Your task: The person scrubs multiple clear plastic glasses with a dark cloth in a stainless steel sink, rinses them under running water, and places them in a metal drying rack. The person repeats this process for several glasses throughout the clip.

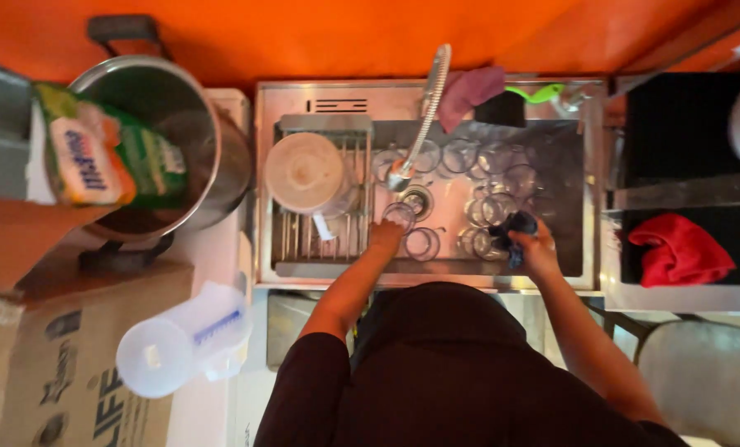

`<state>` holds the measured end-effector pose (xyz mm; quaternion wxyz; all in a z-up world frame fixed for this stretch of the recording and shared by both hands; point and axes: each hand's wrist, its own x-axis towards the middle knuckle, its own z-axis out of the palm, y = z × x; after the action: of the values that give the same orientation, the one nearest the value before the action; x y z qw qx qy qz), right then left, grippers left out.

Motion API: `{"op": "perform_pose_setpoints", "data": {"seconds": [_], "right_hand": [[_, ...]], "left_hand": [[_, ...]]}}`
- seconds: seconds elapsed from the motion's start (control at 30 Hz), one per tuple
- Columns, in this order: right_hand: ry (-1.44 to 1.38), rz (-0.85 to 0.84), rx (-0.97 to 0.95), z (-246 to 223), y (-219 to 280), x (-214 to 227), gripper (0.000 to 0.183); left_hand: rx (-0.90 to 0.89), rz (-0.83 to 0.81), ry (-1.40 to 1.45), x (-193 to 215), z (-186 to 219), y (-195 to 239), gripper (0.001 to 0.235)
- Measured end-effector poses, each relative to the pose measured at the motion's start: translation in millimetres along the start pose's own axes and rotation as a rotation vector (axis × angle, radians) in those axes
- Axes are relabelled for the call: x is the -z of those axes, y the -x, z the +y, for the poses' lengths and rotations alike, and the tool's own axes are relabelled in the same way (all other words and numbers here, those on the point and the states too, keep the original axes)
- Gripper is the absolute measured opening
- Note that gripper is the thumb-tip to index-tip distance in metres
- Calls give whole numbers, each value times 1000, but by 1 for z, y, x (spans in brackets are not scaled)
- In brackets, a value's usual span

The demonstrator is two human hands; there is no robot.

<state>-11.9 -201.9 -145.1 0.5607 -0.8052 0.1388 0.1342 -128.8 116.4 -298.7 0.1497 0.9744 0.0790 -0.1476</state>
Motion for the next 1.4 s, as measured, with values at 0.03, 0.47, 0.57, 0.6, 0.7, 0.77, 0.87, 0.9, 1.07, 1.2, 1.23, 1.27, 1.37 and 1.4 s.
{"op": "perform_pose_setpoints", "data": {"seconds": [0.03, 0.47, 0.57, 0.6, 0.7, 0.77, 0.87, 0.9, 1.07, 1.2, 1.23, 1.27, 1.37, 1.4], "right_hand": [[19, 14, -31, -8, 14, 10, 45], [-28, 18, 25, -34, 47, 32, 57], [-79, -68, 55, -53, 46, 33, 58], [-77, -83, 64, -54, 40, 33, 58], [-125, -161, 81, -61, 22, 34, 59], [-159, -220, 108, -72, 18, 34, 57], [-189, -217, 109, -71, -6, 33, 51], [-190, -220, 120, -65, -10, 32, 51], [-410, -515, -245, -40, -41, 20, 56], [-553, -627, -443, 1, -79, 22, 56], [-525, -648, -448, -10, -77, 28, 50], [-498, -668, -458, -18, -72, 32, 45], [-531, -628, -551, -51, -56, 40, 37], [-531, -638, -545, -67, -46, 42, 37]], "left_hand": [[-51, 10, -112, -10, -4, -3, 21], [-335, 341, -217, 32, -19, -5, 19], [-328, 440, -214, 56, 0, -1, 15], [-312, 448, -218, 73, 11, 7, 15], [-358, 481, -137, 113, 39, 21, 11], [-456, 273, 9, 120, 48, 22, 2], [-383, 15, 496, 214, 92, 52, 18], [-384, 27, 492, 221, 98, 50, 18], [-158, -100, 828, 215, 113, 7, 33], [127, -102, 1154, 194, 132, -31, 32], [201, -90, 1310, 207, 148, -24, 31], [278, -81, 1463, 218, 162, -14, 29], [399, -86, 1429, 255, 186, 1, 44], [399, -74, 1426, 238, 185, -11, 44]]}}
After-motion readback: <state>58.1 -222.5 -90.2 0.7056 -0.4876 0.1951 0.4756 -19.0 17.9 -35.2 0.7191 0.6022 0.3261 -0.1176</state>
